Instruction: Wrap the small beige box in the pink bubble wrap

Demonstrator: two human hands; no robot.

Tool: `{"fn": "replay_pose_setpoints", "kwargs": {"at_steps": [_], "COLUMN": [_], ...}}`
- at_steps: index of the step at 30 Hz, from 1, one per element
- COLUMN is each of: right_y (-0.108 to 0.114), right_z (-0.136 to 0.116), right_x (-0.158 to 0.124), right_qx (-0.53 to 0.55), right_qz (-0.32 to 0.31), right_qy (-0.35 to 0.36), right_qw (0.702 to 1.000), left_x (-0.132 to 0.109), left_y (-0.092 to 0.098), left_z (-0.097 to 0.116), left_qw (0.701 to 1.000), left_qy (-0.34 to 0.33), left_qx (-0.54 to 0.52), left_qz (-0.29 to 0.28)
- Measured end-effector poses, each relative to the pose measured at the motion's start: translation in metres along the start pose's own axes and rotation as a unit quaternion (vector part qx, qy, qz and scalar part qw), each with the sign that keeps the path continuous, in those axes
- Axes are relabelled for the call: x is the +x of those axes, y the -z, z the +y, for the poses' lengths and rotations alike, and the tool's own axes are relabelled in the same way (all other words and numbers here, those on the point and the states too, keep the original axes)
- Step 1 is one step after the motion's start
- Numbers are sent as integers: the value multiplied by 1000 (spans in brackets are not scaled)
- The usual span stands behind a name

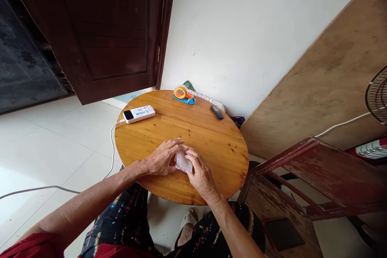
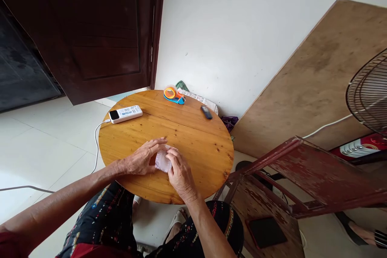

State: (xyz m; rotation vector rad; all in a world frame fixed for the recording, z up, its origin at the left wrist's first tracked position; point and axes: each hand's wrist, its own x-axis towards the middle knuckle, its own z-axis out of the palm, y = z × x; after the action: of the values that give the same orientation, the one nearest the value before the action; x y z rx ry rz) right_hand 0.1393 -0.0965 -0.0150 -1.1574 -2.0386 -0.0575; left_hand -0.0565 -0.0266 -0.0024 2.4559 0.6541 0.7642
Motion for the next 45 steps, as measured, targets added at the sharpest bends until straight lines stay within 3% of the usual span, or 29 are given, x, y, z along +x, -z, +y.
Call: {"fn": "replay_pose_setpoints", "kwargs": {"at_steps": [3, 6, 10, 13, 17, 21, 28, 33, 36, 41, 45], "right_y": [-1, 7, 17, 12, 0, 2, 11, 7, 4, -5, -10], "right_z": [2, 3, 16, 34, 53, 59, 60, 76, 84, 91, 94], "right_x": [4, 18, 44, 62, 76, 76, 67, 76, 81, 87, 89], "right_qx": [20, 85, 203, 283, 292, 309, 265, 390, 428, 355, 287], "right_qz": [7, -8, -86, -114, -99, -100, -94, -133, -149, -45, -10], "right_qy": [-25, -102, -242, -291, -303, -299, -260, -309, -325, -349, -327], "right_qw": [999, 991, 945, 907, 902, 897, 924, 857, 830, 866, 900], "left_x": [3, 13, 31, 47, 64, 70, 75, 67, 63, 64, 63], "left_y": [-1, 1, 8, 7, 2, -1, -6, -2, -5, -15, -14], "left_z": [-5, -5, -12, -24, -35, -33, -32, -34, -35, -36, -32], "left_qw": [1000, 995, 977, 970, 962, 952, 932, 893, 887, 893, 907], "left_qy": [8, 48, 161, 205, 252, 265, 293, 253, 237, 242, 230], "left_qx": [-14, -76, -139, -131, -104, -137, -185, -368, -394, -371, -342], "left_qz": [22, 33, 0, 2, 23, 68, 108, 54, 52, 78, 90]}}
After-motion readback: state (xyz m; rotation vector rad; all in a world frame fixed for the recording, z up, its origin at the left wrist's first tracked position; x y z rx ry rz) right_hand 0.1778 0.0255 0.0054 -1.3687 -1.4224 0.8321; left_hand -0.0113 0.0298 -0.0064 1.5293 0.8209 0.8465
